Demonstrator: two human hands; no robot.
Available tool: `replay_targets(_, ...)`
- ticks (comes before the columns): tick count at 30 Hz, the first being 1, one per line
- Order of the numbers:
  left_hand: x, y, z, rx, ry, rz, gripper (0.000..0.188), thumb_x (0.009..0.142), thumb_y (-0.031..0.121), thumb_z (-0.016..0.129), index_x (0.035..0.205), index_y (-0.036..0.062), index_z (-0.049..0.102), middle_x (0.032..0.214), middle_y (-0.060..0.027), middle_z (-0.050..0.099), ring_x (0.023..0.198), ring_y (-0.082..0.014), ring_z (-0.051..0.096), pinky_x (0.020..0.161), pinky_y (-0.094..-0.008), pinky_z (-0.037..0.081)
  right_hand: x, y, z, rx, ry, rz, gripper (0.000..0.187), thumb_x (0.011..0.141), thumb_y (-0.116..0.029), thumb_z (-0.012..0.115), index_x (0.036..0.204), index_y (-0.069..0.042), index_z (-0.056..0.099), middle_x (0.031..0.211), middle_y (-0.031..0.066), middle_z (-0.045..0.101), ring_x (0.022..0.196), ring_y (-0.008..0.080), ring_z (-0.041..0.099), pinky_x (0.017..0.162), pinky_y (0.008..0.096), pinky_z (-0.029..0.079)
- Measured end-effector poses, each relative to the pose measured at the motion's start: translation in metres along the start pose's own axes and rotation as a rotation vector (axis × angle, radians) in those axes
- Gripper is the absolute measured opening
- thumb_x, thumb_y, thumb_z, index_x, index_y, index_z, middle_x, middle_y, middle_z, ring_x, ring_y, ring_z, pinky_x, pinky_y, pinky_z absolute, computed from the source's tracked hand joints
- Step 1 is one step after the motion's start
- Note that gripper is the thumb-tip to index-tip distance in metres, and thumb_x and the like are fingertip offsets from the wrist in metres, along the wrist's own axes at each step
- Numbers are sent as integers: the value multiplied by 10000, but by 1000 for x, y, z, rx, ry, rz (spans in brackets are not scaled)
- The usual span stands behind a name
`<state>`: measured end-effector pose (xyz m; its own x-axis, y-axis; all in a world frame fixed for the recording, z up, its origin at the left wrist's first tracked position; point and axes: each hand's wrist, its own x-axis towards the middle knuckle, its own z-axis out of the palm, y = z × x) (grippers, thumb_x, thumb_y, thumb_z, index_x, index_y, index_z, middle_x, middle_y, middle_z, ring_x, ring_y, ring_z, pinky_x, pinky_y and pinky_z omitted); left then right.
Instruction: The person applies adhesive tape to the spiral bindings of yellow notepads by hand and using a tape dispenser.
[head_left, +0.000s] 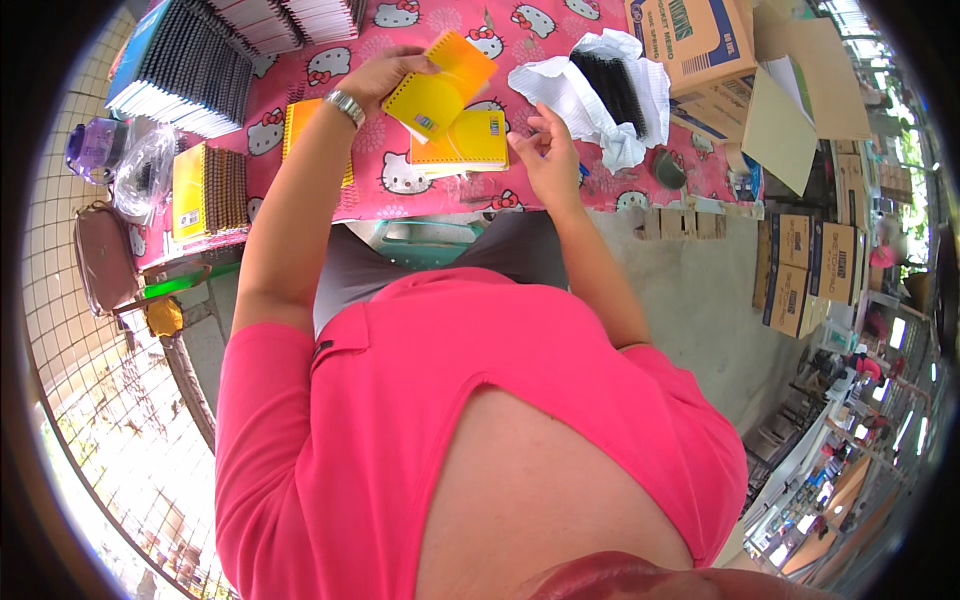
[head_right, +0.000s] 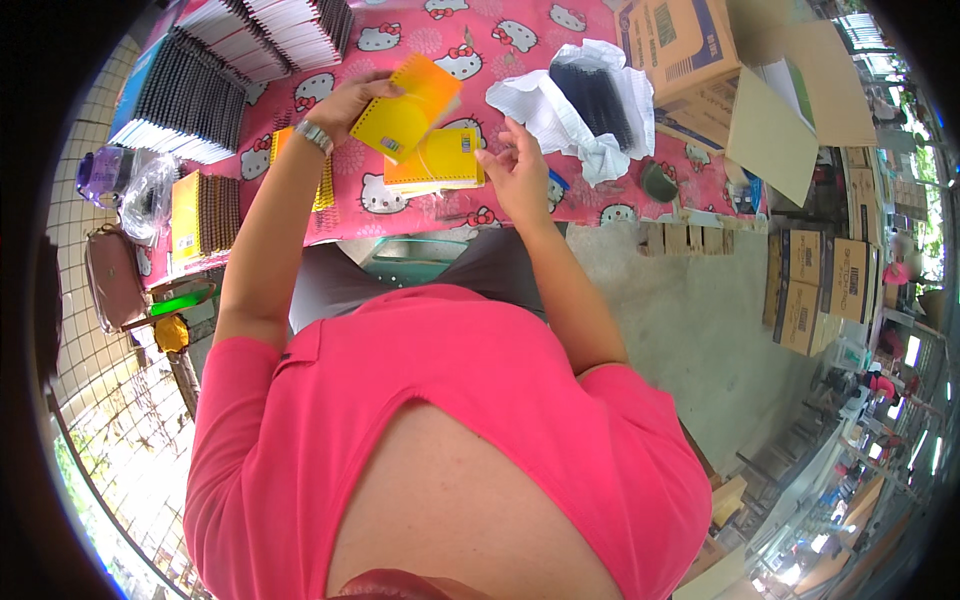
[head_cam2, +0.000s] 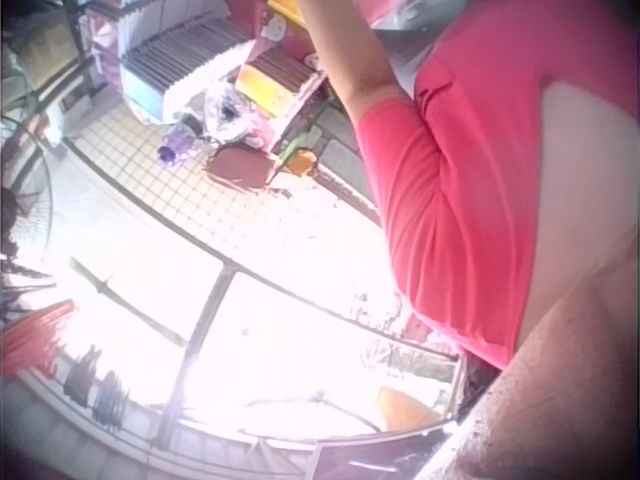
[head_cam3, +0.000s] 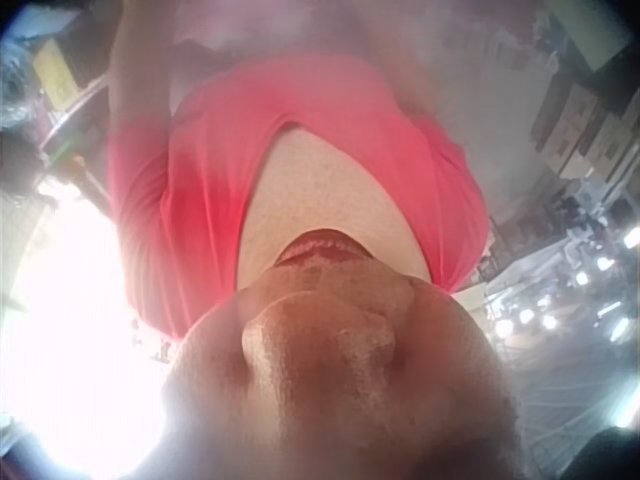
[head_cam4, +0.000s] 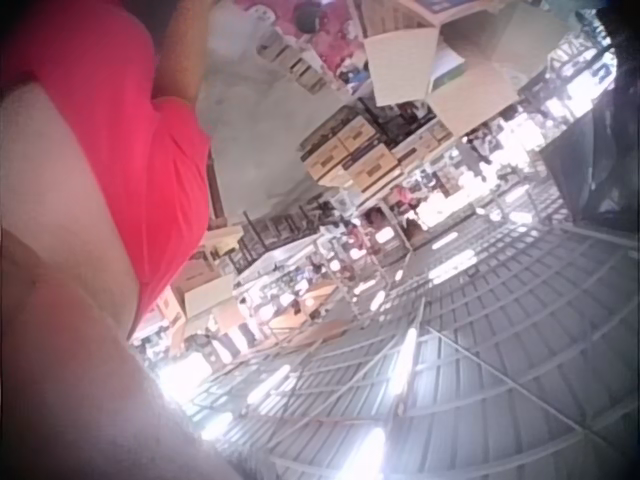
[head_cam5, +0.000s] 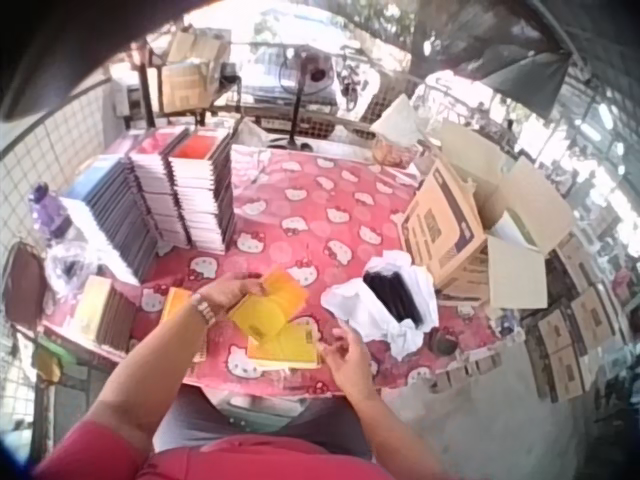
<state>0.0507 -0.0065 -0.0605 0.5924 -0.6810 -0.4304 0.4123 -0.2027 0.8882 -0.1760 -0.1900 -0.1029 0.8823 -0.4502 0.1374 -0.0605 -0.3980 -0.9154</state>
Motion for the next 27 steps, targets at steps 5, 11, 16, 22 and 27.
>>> replay_targets(5,-45,-21,33,-382,256,65,394,911,218,636,1212,-24,563,1101,-104,651,974,-187,628,884,-343,488,-3,-62,34,987,-53,432,907,873,-250,734,1497,-55,105,1167,160,560,966,229,625,835,361,540)
replay_targets(11,-89,-70,76,-107,574,318,607,827,211,762,1297,-38,471,1196,-147,584,1121,-283,549,974,-429,443,19,-59,13,686,-90,487,874,808,-127,725,1446,-32,135,1149,231,553,909,256,666,750,389,595)
replay_targets(16,-121,-59,86,1200,461,797,651,700,229,813,1284,93,559,1287,-209,523,1293,-380,445,1085,-444,370,32,-46,-5,392,-231,514,787,804,-137,716,1417,-14,238,957,190,646,764,217,691,652,353,587)
replay_targets(22,-111,-50,81,1496,316,1022,189,809,110,625,996,88,611,1010,-45,660,921,-226,669,727,-347,562,89,-39,-61,-347,40,247,351,781,-313,774,974,-30,696,759,127,717,658,221,707,629,339,539)
replay_targets(27,-104,-15,83,1441,101,879,214,809,87,601,1020,110,630,848,-51,676,734,-231,682,579,-358,552,123,80,-133,-947,200,227,316,810,-335,721,959,-57,727,936,192,704,921,359,672,812,448,518)
